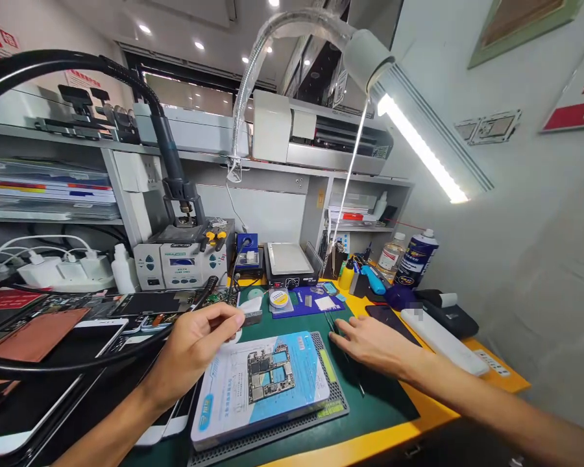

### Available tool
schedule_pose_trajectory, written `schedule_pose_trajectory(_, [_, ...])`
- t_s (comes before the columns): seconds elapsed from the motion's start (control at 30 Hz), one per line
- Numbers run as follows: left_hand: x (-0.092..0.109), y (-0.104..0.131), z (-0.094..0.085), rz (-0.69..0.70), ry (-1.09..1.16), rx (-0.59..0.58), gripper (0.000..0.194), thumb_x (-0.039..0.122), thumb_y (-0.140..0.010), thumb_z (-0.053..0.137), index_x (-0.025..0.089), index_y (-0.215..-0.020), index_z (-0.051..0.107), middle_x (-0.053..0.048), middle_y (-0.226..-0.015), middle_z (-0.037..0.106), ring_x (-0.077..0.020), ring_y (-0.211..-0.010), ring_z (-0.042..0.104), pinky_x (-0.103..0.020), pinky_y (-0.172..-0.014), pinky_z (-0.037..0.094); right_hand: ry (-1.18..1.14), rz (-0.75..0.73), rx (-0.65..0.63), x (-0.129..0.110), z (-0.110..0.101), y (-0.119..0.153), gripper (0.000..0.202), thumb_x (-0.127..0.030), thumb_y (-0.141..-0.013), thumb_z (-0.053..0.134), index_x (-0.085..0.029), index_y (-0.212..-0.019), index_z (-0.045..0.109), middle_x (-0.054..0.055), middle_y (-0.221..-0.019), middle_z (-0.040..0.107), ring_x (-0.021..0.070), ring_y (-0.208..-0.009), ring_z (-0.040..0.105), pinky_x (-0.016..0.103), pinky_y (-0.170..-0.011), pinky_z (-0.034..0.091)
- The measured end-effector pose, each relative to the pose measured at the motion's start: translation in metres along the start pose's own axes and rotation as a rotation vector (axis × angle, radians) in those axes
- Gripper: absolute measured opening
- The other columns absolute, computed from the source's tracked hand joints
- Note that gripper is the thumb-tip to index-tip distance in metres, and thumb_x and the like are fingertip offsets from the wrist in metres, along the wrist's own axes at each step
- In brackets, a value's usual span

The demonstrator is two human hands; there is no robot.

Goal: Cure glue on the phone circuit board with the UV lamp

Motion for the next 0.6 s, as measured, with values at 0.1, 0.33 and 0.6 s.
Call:
schedule_pose_trajectory(0.1, [0.001,0.000,0.004,-0.006,0.009,-0.014,0.039,0.054,-0.089,0.065,0.018,-0.078,0.073,0.000,-0.071,0.059,-0.0152,-0.072,0.051,-0.030,-0.070,0.041,-0.029,-0.136,-0.011,-0.006,0.003,0.004,0.021,-0.027,-0.105,0.072,-0.017,-0.123,0.071,0.004,-0.110,0.076,0.0181,-0.084,0.075,0.035,-0.073,0.066])
schedule_pose_trajectory(0.33, [0.001,0.006,0.008,-0.032,0.045,-0.065,0.038,0.053,-0.090,0.063,0.017,-0.080,0.072,0.001,-0.073,0.058,-0.0141,-0.072,0.049,-0.029,-0.068,0.038,-0.318,-0.083,0.167,0.018,-0.014,0.004,0.015,-0.031,-0.106,0.071,-0.017,-0.109,0.072,0.001,-0.098,0.075,0.0154,-0.075,0.072,0.031,-0.068,0.064])
schedule_pose_trajectory(0.6, [-0.007,0.004,0.014,-0.110,0.010,-0.169,0.031,0.046,-0.088,0.065,0.016,-0.081,0.072,-0.003,-0.079,0.068,-0.0162,-0.075,0.057,-0.029,-0.070,0.043,-1.079,0.538,0.445,0.005,-0.063,-0.027,0.030,-0.043,-0.112,0.059,-0.018,-0.099,0.067,-0.006,-0.070,0.067,0.0132,-0.057,0.069,0.026,-0.053,0.060])
Point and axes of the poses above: each hand's wrist, its own y-axis away from the middle knuckle, its own z-axis out of the palm, x = y × z, the point moved 5 cm from there along -y, towards the middle knuckle
